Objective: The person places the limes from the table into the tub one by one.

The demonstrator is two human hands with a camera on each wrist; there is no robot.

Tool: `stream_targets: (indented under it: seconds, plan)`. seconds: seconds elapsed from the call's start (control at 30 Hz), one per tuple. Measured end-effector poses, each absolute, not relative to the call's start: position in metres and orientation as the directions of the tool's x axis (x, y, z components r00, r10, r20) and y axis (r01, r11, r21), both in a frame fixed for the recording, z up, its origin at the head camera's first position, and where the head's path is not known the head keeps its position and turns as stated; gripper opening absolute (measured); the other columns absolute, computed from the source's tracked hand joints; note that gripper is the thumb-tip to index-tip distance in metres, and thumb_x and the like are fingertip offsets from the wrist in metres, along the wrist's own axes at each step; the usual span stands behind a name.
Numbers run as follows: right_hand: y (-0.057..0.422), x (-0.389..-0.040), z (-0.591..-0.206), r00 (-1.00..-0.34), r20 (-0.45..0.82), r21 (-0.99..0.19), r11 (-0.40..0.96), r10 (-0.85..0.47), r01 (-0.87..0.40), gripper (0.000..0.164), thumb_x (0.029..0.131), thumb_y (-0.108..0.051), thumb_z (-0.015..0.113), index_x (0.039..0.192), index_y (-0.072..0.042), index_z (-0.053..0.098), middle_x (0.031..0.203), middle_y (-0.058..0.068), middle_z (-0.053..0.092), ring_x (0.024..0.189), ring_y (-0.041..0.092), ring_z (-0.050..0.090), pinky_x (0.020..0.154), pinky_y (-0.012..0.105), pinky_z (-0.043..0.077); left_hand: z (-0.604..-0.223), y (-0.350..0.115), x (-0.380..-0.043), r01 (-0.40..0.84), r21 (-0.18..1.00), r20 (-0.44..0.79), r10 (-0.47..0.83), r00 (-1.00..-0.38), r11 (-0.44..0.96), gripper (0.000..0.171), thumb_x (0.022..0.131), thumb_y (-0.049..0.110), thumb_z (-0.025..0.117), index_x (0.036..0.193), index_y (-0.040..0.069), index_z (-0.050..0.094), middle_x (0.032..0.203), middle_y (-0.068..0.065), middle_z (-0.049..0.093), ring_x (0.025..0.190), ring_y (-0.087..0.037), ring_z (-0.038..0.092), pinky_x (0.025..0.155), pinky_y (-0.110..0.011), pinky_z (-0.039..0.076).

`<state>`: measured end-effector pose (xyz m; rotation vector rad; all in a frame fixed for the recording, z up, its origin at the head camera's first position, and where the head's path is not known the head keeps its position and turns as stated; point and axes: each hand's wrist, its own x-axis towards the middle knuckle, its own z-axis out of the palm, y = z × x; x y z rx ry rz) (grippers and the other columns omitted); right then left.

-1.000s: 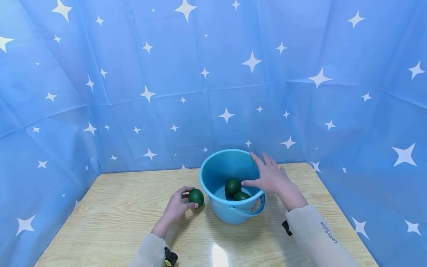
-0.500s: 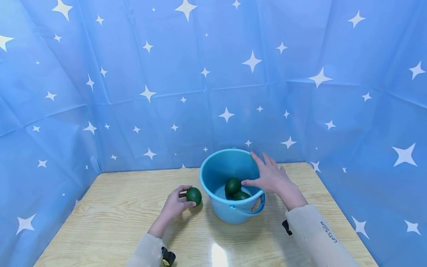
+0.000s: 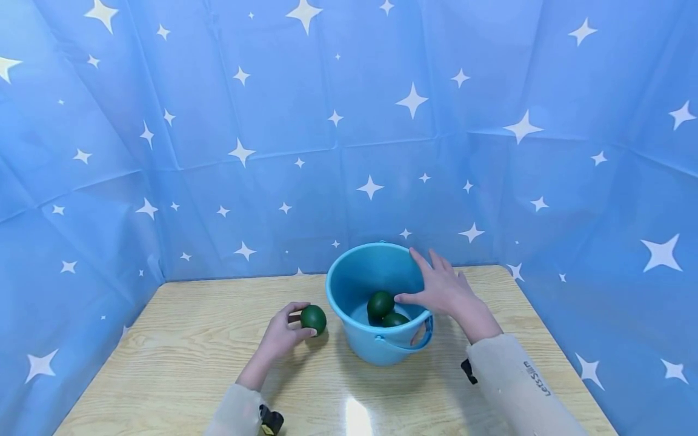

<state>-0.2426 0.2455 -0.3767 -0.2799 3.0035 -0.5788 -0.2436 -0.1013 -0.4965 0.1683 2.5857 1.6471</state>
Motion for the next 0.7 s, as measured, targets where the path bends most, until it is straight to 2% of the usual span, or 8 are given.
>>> stream_targets:
  seconds: [0.4, 0.7]
  plan:
    - [0.2453, -0.2423, -0.3766, -0.981, -0.038, -0.376, 0.912, -0.189, -0.161, 0.114, 0.079, -0.067, 0.071, 0.16, -0.011, 0.014, 0.16, 0.036, 0.012, 0.141, 0.063, 0.016, 0.106, 0.083, 0.021, -0.4926, -0.1017, -0.2426, 0.034, 0.917, -0.012, 0.113, -0.994, 0.396, 0.061, 0.083, 0.015, 0.08, 0.138, 0.012, 0.055, 0.143, -0.015, 0.054, 0.131, -0.042, 0.052, 0.099, -0.051, 0.055]
    - [0.245, -0.2422, -0.3774, -0.981, -0.038, -0.378, 0.912, -0.188, -0.16, 0.113, 0.079, -0.066, 0.071, 0.16, -0.012, 0.014, 0.16, 0.035, 0.012, 0.141, 0.063, 0.016, 0.106, 0.083, 0.021, -0.4882, -0.1009, -0.2402, 0.07, 0.923, 0.026, 0.12, -0.992, 0.379, 0.062, 0.083, 0.014, 0.081, 0.139, 0.008, 0.054, 0.143, -0.016, 0.053, 0.131, -0.042, 0.052, 0.1, -0.052, 0.055]
